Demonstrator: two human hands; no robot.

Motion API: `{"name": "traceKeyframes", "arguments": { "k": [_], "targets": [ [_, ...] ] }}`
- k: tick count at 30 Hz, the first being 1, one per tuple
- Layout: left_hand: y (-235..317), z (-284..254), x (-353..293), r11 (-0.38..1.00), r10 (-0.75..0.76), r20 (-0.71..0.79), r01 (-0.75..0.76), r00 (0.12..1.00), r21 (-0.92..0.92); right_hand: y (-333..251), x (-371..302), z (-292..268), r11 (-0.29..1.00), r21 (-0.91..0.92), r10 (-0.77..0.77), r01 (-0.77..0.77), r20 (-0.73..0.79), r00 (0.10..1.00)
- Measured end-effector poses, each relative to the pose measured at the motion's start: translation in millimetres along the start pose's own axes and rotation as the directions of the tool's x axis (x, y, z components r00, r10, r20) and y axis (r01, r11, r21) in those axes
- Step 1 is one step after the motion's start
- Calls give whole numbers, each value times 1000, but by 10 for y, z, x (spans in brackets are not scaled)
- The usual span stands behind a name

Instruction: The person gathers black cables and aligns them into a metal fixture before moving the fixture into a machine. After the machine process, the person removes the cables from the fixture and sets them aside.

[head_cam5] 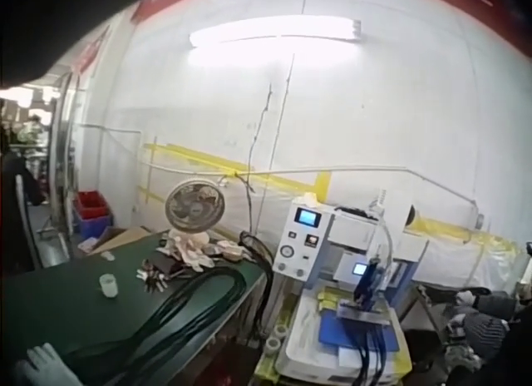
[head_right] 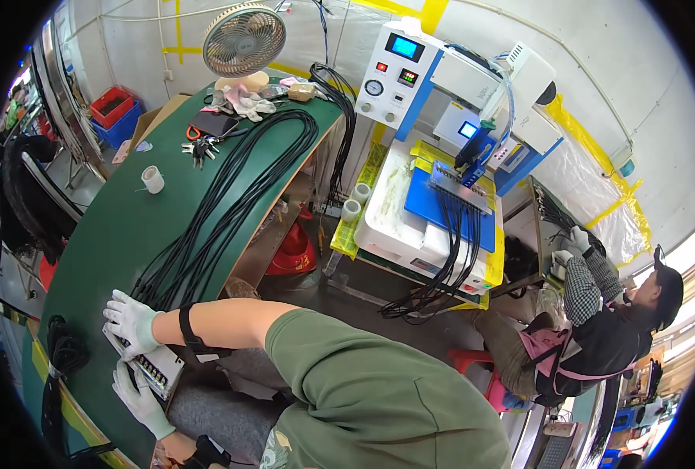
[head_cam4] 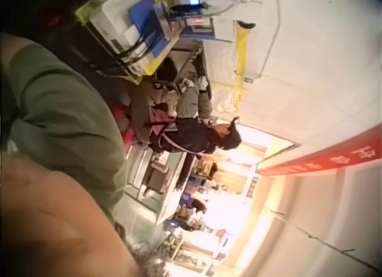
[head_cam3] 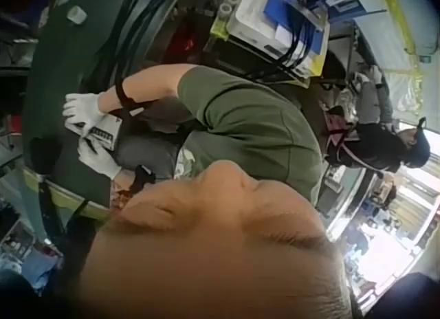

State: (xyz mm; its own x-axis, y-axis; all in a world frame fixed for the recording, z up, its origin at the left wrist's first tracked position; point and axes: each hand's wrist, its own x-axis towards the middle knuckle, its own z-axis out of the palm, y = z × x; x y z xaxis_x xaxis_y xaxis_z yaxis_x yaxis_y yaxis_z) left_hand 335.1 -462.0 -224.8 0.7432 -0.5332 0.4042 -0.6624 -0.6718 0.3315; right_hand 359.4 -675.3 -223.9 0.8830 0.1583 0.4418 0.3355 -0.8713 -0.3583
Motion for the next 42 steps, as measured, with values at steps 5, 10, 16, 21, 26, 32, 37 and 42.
{"name": "traceKeyframes", "arguments": {
  "k": [5,10,16,21,26,32,37,42],
  "targets": [
    [-14,25,-4,999,-43,27,44,999,-32,19,-17,23,1000,4,-2,2,-29,1000],
    [20,-15,-15,999,-50,42,50,998,-2,10,-14,44,999,49,-16,18,-54,998],
    [162,-38,71,996,-53,75,58,996,-73,-176,-214,-638,953,272,-4,136,-436,900],
    [81,-90,79,998,18,115,-11,993,-61,-266,-1230,-1113,129,964,-4,-234,237,972],
    [346,-196,204,994,27,104,-16,994,-107,-7,-1882,-1251,-199,823,-103,-533,523,846],
    [318,-168,210,991,76,68,-67,995,-118,293,-1974,-1155,-330,768,-304,-549,464,832],
    [244,-170,166,996,-19,145,31,989,-79,409,-1995,-1092,-475,697,-352,-537,408,842],
    [203,-154,162,997,-3,136,14,991,-80,422,-2006,-1051,-500,704,-358,-505,363,860]
  ]
}}
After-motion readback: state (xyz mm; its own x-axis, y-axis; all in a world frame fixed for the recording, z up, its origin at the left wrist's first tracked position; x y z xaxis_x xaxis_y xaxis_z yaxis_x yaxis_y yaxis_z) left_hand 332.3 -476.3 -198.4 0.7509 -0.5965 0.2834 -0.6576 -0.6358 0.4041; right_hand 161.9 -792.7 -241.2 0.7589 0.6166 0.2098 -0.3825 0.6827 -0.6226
